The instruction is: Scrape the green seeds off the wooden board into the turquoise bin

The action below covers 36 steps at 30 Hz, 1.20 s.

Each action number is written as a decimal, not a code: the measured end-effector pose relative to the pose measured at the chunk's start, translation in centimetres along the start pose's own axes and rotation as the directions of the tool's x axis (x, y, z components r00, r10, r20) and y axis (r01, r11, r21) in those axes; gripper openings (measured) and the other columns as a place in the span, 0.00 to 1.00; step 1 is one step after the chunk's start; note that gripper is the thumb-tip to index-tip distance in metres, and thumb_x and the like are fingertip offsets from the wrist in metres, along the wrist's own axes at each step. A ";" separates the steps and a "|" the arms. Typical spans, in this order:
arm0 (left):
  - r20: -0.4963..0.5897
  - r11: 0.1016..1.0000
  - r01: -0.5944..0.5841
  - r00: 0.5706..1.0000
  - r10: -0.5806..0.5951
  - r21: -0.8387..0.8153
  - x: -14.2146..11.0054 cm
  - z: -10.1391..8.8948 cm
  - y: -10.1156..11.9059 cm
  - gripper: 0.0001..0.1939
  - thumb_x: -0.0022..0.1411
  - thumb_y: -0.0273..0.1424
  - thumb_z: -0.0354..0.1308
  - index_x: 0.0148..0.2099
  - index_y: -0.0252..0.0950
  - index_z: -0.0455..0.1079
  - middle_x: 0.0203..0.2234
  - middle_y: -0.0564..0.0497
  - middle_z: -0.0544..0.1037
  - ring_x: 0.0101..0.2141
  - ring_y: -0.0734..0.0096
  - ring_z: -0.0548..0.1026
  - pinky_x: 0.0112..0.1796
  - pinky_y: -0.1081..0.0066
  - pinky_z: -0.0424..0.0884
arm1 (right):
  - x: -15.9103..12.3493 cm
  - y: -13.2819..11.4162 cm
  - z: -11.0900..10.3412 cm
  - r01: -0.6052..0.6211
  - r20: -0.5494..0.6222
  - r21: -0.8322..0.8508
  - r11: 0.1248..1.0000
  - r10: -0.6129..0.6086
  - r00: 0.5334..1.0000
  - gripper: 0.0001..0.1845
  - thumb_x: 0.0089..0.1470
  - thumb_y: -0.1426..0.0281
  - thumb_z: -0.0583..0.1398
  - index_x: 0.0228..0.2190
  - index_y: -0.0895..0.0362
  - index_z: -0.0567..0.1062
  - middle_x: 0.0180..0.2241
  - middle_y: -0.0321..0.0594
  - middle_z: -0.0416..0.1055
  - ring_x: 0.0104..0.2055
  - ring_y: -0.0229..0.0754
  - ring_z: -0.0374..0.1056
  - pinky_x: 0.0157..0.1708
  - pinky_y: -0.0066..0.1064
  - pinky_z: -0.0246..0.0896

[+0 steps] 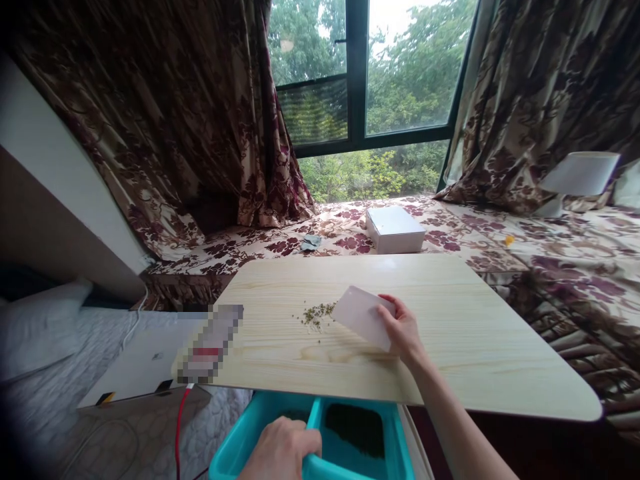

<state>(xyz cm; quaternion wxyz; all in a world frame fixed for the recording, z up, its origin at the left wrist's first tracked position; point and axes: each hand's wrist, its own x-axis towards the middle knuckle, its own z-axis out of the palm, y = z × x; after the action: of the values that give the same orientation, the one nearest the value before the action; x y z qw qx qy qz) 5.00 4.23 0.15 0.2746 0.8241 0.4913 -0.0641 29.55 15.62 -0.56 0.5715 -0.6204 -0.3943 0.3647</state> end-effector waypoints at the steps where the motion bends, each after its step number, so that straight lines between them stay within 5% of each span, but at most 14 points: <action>1: 0.002 1.000 0.002 1.000 -0.002 -0.011 -0.1 -0.1 -0.1 0.08 0.55 0.32 0.56 0.36 0.42 0.76 0.31 0.51 0.77 0.34 0.61 0.72 0.35 0.69 0.63 | -0.3 -0.4 0.4 0.007 0.028 -0.002 1.000 -0.007 1.000 0.22 0.40 0.60 0.62 0.39 0.56 0.74 0.27 0.38 0.75 0.26 0.43 0.70 0.21 0.30 0.62; 4: 0.026 0.999 -0.002 1.000 0.003 -0.053 -0.1 -0.3 -0.3 0.09 0.57 0.34 0.55 0.36 0.43 0.76 0.31 0.51 0.77 0.35 0.61 0.71 0.35 0.69 0.62 | -1.4 -1.2 1.9 0.021 0.127 -0.019 1.000 -0.019 0.992 0.21 0.42 0.60 0.62 0.39 0.56 0.74 0.27 0.38 0.75 0.25 0.43 0.70 0.20 0.30 0.63; 11: 0.016 0.997 0.011 1.000 -0.010 -0.074 0.1 -0.1 -1.0 0.07 0.55 0.32 0.56 0.35 0.42 0.75 0.30 0.52 0.75 0.35 0.62 0.70 0.36 0.69 0.63 | -1.7 -1.2 3.9 0.108 0.130 -0.180 0.978 -0.085 0.988 0.17 0.46 0.63 0.58 0.38 0.55 0.75 0.24 0.36 0.73 0.24 0.41 0.69 0.19 0.29 0.61; 19: 0.057 0.992 -0.003 0.998 0.010 -0.123 0.3 0.3 -1.9 0.08 0.58 0.30 0.55 0.36 0.44 0.75 0.29 0.53 0.75 0.34 0.63 0.70 0.36 0.70 0.63 | -1.9 -1.4 1.8 0.087 0.094 -0.256 0.963 -0.065 0.993 0.21 0.48 0.60 0.58 0.42 0.56 0.74 0.28 0.40 0.75 0.25 0.42 0.69 0.22 0.30 0.62; 26: -0.010 0.995 -0.055 0.998 0.054 -0.086 0.3 1.3 -2.3 0.09 0.61 0.33 0.53 0.36 0.43 0.75 0.28 0.52 0.74 0.32 0.65 0.69 0.39 0.70 0.63 | -3.3 -1.0 0.8 0.100 0.125 -0.298 0.949 -0.065 0.990 0.19 0.48 0.59 0.59 0.40 0.56 0.76 0.29 0.41 0.76 0.27 0.42 0.70 0.20 0.28 0.61; 36: 0.043 0.996 -0.080 0.996 0.082 -0.045 0.8 1.6 -2.8 0.07 0.57 0.28 0.56 0.35 0.43 0.74 0.27 0.53 0.75 0.30 0.66 0.69 0.36 0.72 0.62 | -1.0 -0.6 -0.4 0.062 -0.004 -0.249 0.967 -0.065 0.998 0.23 0.47 0.58 0.60 0.43 0.57 0.73 0.29 0.42 0.76 0.27 0.42 0.70 0.22 0.29 0.64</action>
<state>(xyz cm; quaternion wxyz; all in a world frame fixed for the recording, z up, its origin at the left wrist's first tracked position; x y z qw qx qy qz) 3.32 4.99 -2.56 0.3055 0.8355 0.4526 -0.0607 29.42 14.62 0.02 0.5030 -0.6763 -0.4532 0.2902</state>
